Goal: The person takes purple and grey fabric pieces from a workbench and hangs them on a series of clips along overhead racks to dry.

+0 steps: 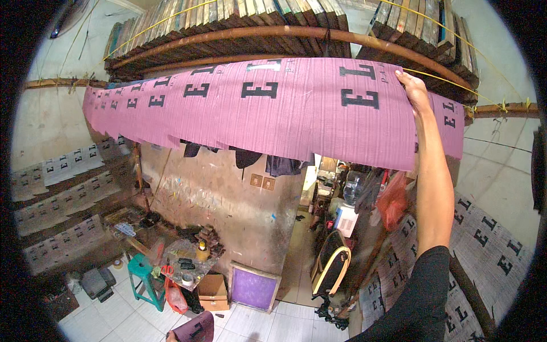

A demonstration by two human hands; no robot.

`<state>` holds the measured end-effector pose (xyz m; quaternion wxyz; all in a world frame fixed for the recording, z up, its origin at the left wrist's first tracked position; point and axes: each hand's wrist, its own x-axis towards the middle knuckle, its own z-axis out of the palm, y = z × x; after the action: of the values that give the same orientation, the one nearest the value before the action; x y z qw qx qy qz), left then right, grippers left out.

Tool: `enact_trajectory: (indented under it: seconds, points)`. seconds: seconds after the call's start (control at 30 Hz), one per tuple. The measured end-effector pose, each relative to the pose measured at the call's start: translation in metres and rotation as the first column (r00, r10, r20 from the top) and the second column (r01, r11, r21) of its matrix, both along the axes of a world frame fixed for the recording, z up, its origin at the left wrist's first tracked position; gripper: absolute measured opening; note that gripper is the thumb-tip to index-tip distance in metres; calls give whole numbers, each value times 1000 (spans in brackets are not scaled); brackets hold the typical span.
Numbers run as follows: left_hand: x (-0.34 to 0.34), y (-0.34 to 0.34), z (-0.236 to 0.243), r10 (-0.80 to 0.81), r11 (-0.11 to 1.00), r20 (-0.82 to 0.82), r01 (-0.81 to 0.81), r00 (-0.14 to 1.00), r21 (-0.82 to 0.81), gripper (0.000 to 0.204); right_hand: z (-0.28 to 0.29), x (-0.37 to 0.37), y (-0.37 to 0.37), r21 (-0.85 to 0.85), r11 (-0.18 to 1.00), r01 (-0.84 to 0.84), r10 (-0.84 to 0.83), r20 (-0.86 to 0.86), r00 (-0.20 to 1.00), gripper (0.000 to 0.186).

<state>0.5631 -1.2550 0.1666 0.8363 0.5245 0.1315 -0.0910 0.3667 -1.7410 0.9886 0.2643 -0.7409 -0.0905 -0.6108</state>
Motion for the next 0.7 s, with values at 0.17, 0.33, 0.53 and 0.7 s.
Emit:
enact_trajectory:
  seconds: [0.17,0.33,0.53,0.7]
  points:
    - [-16,-6,-9,24,1000,-6,-24,1000,-5,43,3,11,8,80,988,-131,130,13,991,30]
    - [-29,-7,-19,30,999,-1,-30,1000,-39,46,17,27,1,114,989,-97,97,5,995,28]
    - [-47,-26,-12,-1,1000,11,1,1000,0,47,1,-2,12,-3,965,261,-252,258,933,29]
    - [-82,17,3,34,990,242,-66,970,127,47,-242,23,69,105,992,68,-117,587,801,13]
